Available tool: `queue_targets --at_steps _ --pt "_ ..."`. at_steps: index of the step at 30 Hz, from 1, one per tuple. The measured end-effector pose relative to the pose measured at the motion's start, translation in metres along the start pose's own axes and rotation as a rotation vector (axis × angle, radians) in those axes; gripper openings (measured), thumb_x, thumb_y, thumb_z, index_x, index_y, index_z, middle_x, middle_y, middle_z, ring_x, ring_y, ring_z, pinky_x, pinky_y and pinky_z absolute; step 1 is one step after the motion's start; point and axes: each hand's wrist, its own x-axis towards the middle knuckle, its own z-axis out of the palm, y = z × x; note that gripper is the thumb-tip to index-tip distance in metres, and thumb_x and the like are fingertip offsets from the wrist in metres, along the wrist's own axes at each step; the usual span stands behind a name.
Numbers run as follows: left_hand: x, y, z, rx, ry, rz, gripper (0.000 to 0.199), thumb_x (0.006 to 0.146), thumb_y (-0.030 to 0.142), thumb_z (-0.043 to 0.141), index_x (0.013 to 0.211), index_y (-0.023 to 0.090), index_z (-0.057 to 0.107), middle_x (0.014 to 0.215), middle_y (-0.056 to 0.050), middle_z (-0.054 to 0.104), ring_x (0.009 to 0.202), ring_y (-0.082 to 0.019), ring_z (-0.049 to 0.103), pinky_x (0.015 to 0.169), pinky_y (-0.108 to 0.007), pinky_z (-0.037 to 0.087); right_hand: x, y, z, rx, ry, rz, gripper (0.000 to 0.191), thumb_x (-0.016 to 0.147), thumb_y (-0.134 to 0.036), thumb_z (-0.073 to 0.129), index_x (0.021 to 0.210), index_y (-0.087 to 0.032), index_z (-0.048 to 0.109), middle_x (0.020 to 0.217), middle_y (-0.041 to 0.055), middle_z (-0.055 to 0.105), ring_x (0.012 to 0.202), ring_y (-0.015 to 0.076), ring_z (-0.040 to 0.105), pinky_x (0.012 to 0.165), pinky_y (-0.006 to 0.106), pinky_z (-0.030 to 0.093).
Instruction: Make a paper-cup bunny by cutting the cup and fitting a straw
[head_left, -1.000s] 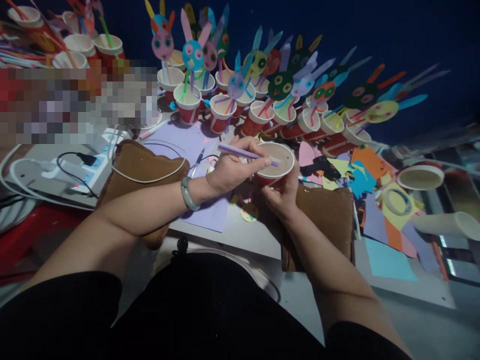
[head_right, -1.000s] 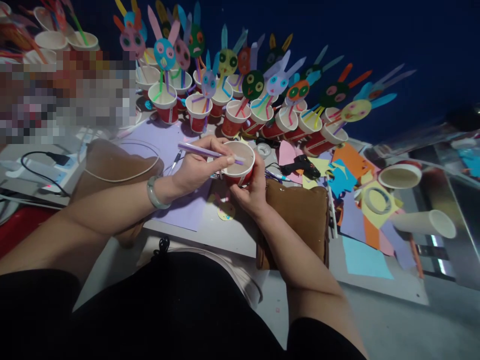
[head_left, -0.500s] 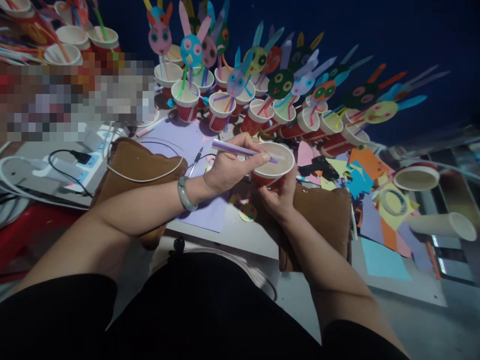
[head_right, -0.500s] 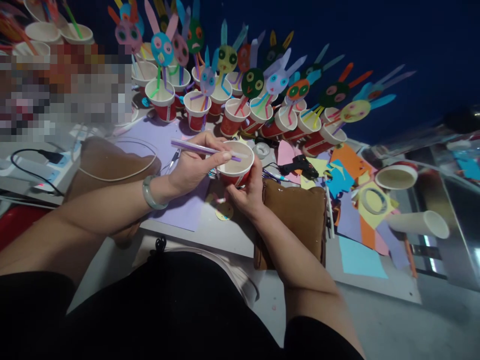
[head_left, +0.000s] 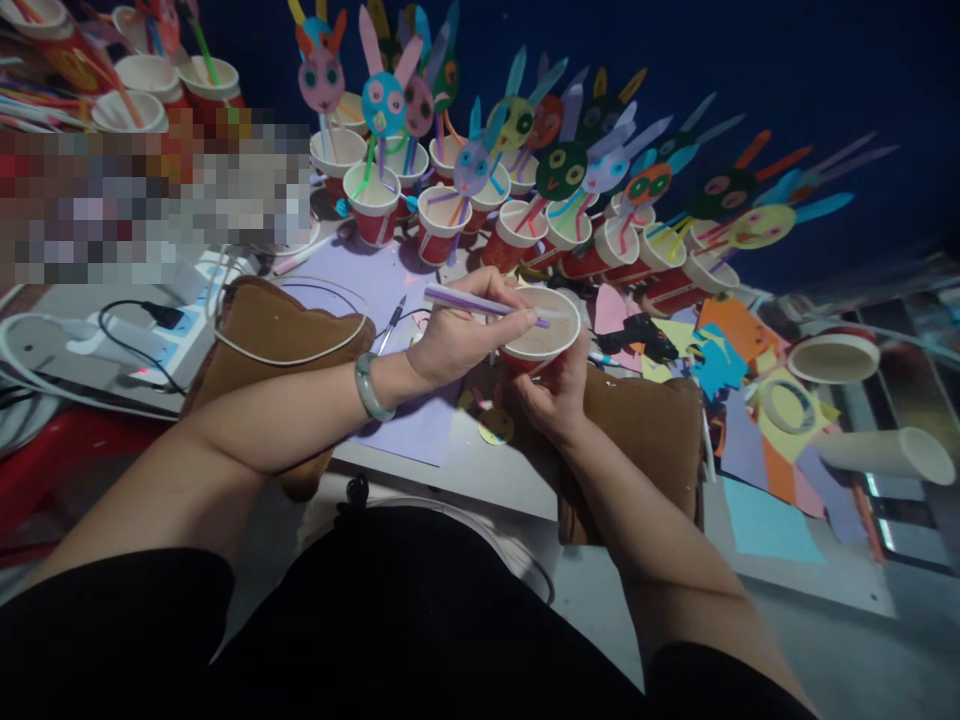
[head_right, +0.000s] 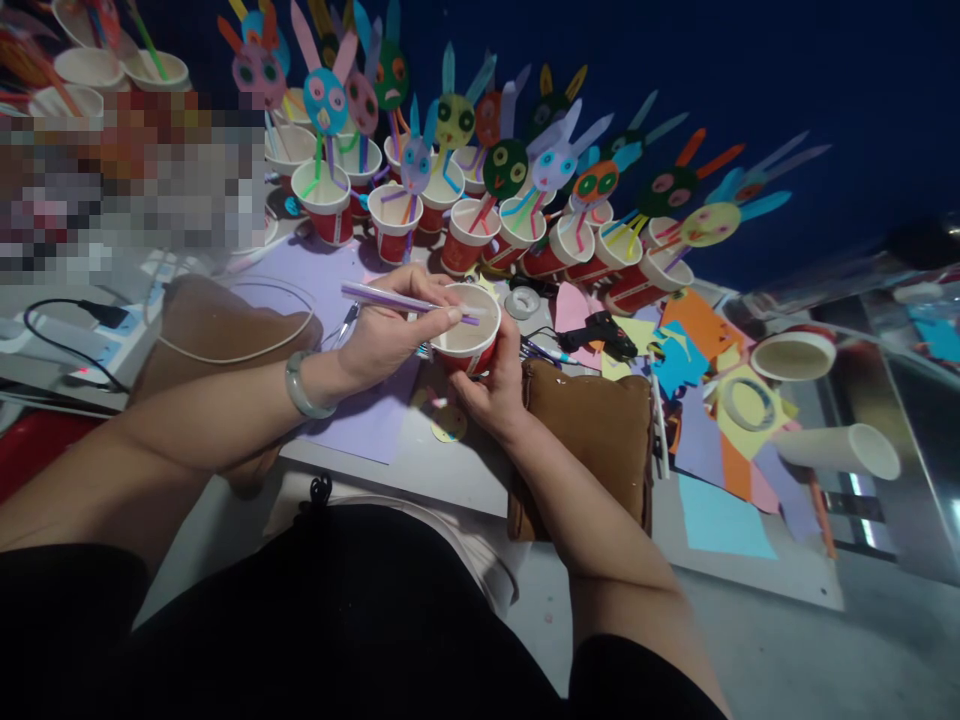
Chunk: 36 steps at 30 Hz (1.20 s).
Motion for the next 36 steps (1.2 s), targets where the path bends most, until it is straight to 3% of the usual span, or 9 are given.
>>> queue_targets --at_steps 3,7,11,17,22,26,32,36 --pt "0.001 0.003 0.0 0.014 -0.039 0.0 0.035 0.089 0.05 0.082 0.081 0.021 0.064 0.097 -0.004 0.081 0.104 -0.02 0.076 0.106 -0.044 0.059 0.0 -0.003 -0.003 -0.014 -0.053 -0.015 0.075 0.086 -0.04 0.074 0.153 -0.029 0.043 0.143 0.0139 0.061 0.134 0.035 0.063 0.118 0.06 0.051" --pt "0.006 0.004 -0.004 0.096 -0.125 -0.098 0.026 0.086 0.039 0.083 0.082 0.02 0.066 0.093 -0.004 0.08 0.091 -0.018 0.074 0.091 -0.036 0.06 0.005 -0.008 -0.007 -0.08 -0.116 -0.014 0.069 0.088 -0.042 0.071 0.151 -0.027 0.047 0.132 0.0132 0.066 0.119 0.0332 0.069 0.108 0.055 0.059" --pt "0.011 0.002 -0.01 0.227 -0.223 -0.18 0.014 0.078 0.021 0.081 0.079 0.019 0.066 0.084 -0.001 0.075 0.082 -0.016 0.068 0.082 -0.032 0.056 0.014 -0.014 -0.008 -0.093 -0.149 -0.012 0.073 0.09 -0.055 0.073 0.154 -0.028 0.05 0.137 0.0142 0.068 0.125 0.0356 0.069 0.11 0.058 0.059" --pt "0.015 -0.007 -0.012 0.352 -0.28 -0.1 0.012 0.07 0.009 0.07 0.074 0.019 0.069 0.077 0.0 0.073 0.077 -0.017 0.066 0.081 -0.034 0.055 0.02 -0.02 -0.007 -0.091 -0.201 -0.007 0.077 0.089 -0.059 0.079 0.155 -0.03 0.054 0.138 0.0134 0.072 0.127 0.0372 0.069 0.112 0.061 0.056" --pt "0.018 -0.012 -0.015 0.212 -0.295 -0.063 0.012 0.08 0.023 0.075 0.089 0.017 0.079 0.093 -0.005 0.082 0.089 -0.019 0.075 0.087 -0.033 0.059 0.022 -0.025 -0.007 -0.067 -0.139 -0.035 0.066 0.095 -0.05 0.075 0.154 -0.028 0.053 0.142 0.0138 0.07 0.127 0.0347 0.069 0.11 0.057 0.058" --pt "0.022 -0.01 -0.019 0.243 -0.266 -0.051 0.019 0.09 0.035 0.075 0.095 0.018 0.081 0.098 -0.007 0.084 0.095 -0.02 0.077 0.093 -0.033 0.059 0.024 -0.026 -0.008 -0.036 -0.076 0.022 0.057 0.097 -0.055 0.072 0.145 -0.027 0.057 0.134 0.0135 0.072 0.122 0.033 0.071 0.109 0.056 0.059" --pt "0.023 -0.004 -0.021 0.345 -0.325 0.052 0.018 0.09 0.038 0.077 0.093 0.021 0.082 0.103 -0.007 0.083 0.102 -0.023 0.076 0.099 -0.036 0.058 0.025 -0.024 -0.008 0.008 -0.1 0.026 0.071 0.095 -0.062 0.071 0.153 -0.025 0.05 0.153 0.0166 0.063 0.144 0.0359 0.06 0.124 0.06 0.048" --pt "0.023 -0.008 -0.024 0.368 -0.237 0.125 0.035 0.095 0.054 0.072 0.096 0.019 0.078 0.102 -0.008 0.079 0.101 -0.021 0.073 0.097 -0.036 0.057 0.026 -0.024 -0.006 0.094 -0.044 0.09 0.061 0.097 -0.062 0.069 0.145 -0.027 0.057 0.14 0.0134 0.069 0.132 0.0331 0.066 0.12 0.057 0.051"
